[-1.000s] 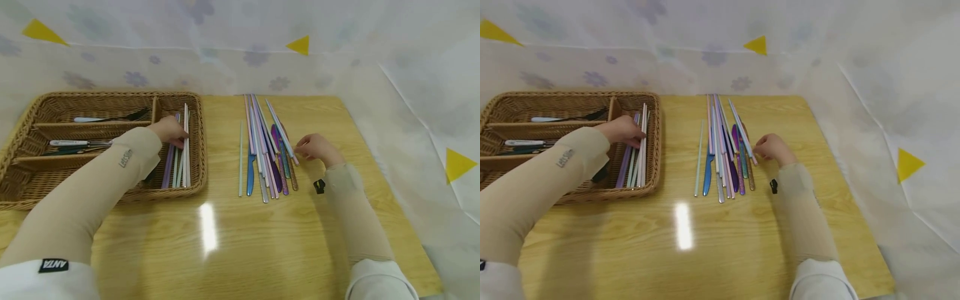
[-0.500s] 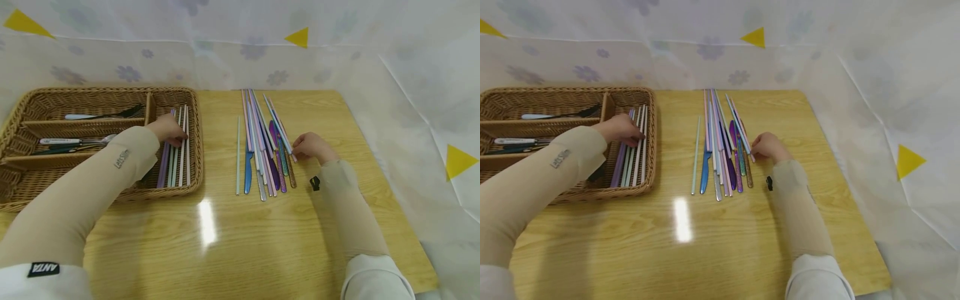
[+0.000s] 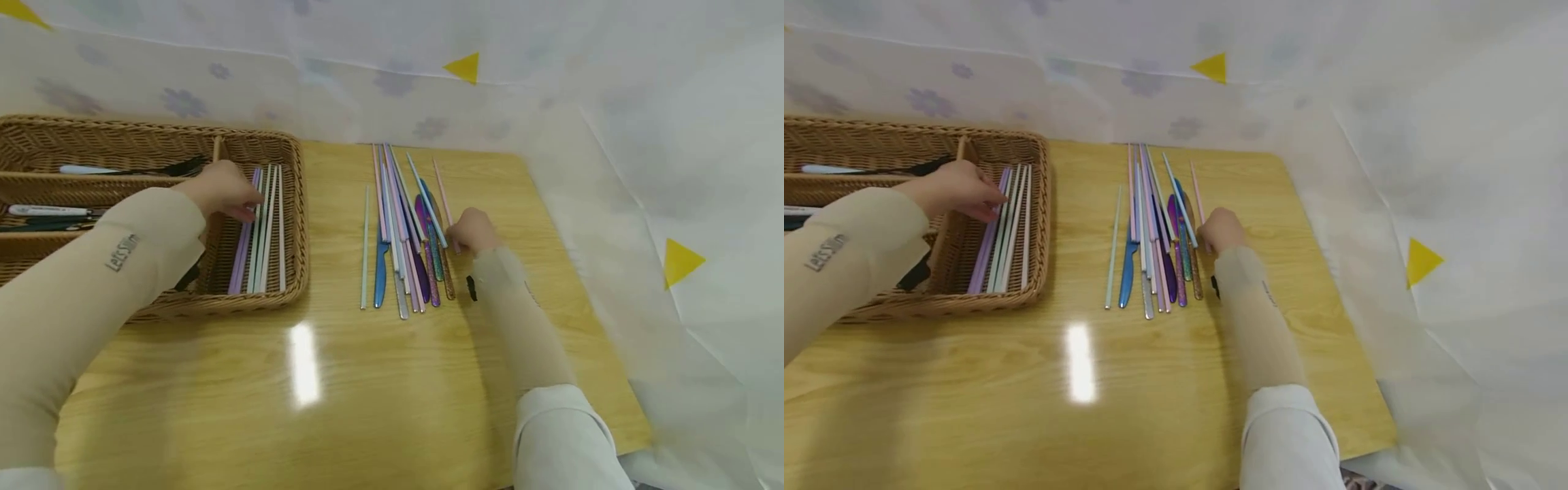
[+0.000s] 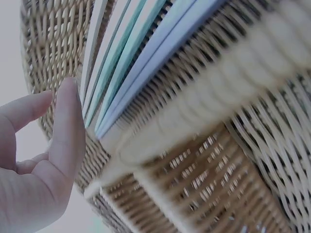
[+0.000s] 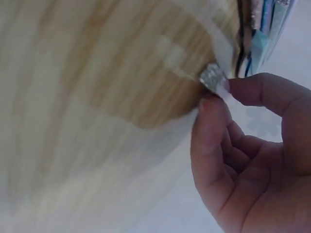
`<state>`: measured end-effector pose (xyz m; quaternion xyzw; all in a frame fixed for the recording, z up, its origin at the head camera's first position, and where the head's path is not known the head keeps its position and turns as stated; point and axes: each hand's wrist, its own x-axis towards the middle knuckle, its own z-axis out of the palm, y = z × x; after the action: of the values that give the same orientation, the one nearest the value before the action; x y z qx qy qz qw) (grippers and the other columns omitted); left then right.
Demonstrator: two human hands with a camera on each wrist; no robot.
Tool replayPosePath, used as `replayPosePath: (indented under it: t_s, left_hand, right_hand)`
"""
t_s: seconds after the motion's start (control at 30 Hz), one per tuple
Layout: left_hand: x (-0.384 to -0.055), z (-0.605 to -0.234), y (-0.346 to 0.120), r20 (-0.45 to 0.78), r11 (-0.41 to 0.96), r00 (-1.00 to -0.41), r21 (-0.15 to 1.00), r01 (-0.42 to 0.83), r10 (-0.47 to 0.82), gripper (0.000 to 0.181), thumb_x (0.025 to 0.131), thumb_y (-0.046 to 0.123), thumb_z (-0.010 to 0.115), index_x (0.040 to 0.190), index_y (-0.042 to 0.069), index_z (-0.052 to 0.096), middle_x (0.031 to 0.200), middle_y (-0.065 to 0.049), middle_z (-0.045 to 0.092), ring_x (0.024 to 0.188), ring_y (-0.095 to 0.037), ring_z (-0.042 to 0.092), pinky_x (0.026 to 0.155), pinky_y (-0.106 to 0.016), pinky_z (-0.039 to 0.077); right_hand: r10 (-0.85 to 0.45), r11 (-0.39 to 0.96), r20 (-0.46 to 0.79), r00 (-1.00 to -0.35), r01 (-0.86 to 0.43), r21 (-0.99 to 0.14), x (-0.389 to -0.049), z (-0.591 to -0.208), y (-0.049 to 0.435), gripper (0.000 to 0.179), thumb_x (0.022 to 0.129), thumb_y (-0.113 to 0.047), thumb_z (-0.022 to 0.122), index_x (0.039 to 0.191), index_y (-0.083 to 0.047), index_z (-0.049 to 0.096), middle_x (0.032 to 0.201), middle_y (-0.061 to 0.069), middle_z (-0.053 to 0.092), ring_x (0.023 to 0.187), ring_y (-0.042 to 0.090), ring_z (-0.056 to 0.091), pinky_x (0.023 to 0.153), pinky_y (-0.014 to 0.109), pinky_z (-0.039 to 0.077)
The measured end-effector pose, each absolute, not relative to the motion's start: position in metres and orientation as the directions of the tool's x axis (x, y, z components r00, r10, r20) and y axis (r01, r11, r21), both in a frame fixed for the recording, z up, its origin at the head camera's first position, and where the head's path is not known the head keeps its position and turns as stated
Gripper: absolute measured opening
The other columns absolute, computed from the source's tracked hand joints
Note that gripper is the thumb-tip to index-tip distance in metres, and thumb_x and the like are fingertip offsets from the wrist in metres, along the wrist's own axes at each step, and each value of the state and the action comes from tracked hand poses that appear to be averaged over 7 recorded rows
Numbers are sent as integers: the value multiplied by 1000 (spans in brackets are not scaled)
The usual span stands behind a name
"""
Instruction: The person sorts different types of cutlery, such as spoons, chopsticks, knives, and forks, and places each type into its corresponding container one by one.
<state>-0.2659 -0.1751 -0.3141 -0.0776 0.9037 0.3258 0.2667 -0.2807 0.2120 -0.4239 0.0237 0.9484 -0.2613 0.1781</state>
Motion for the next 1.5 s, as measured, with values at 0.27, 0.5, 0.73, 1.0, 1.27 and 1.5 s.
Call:
replayPosePath:
  t_s: [0.27,0.5,0.73,1.0,1.27,1.5]
  left_hand:
    - [-278,-307,-156,-532,765,-844,571,-299,67,49,97,20,46,133,-12,42,132,-31,48,60,-3,62,77,-30,59]
    - [-288,-307,-132,-549,743,-831,593,-310,91,50,99,22,42,138,-8,38,134,-28,48,68,-6,65,83,-30,57]
    - [-291,-310,-128,-548,753,-834,577,-317,69,51,99,22,41,140,-8,34,135,-27,49,73,-10,66,87,-32,56]
    - [-285,-307,-143,-520,739,-851,601,-304,73,31,95,18,44,108,-6,59,110,-22,64,61,-7,64,81,-34,58]
    - [-283,-300,-150,-502,749,-860,604,-273,92,29,93,14,45,68,6,57,63,1,62,58,-9,64,71,-30,60]
    - [-279,-304,-149,-516,737,-854,605,-301,74,26,95,18,44,96,-3,60,91,-12,65,63,-8,65,74,-30,60]
  right_hand:
    - [66,687,-397,-915,331,-647,-284,-427,248,46,92,-19,44,47,-12,52,44,-5,48,41,9,45,45,20,44]
    - [149,709,-256,-955,284,-645,-283,-405,260,31,97,-18,28,94,5,49,64,2,41,48,9,34,44,22,34]
    - [43,763,-173,-984,144,-631,-285,-396,208,29,95,-28,53,92,0,57,71,2,50,56,11,42,50,22,37]
    - [-8,904,-199,-980,78,-421,-289,-404,173,43,91,-25,61,57,-11,39,51,-3,35,47,11,35,51,25,38]
    - [-84,949,-302,-950,17,-315,-290,-391,160,35,95,-9,47,61,-7,47,59,2,45,51,12,41,51,24,41]
    - [-105,910,-375,-921,63,-409,-293,-394,165,44,99,-18,37,56,-13,37,49,-5,30,45,9,28,47,22,31]
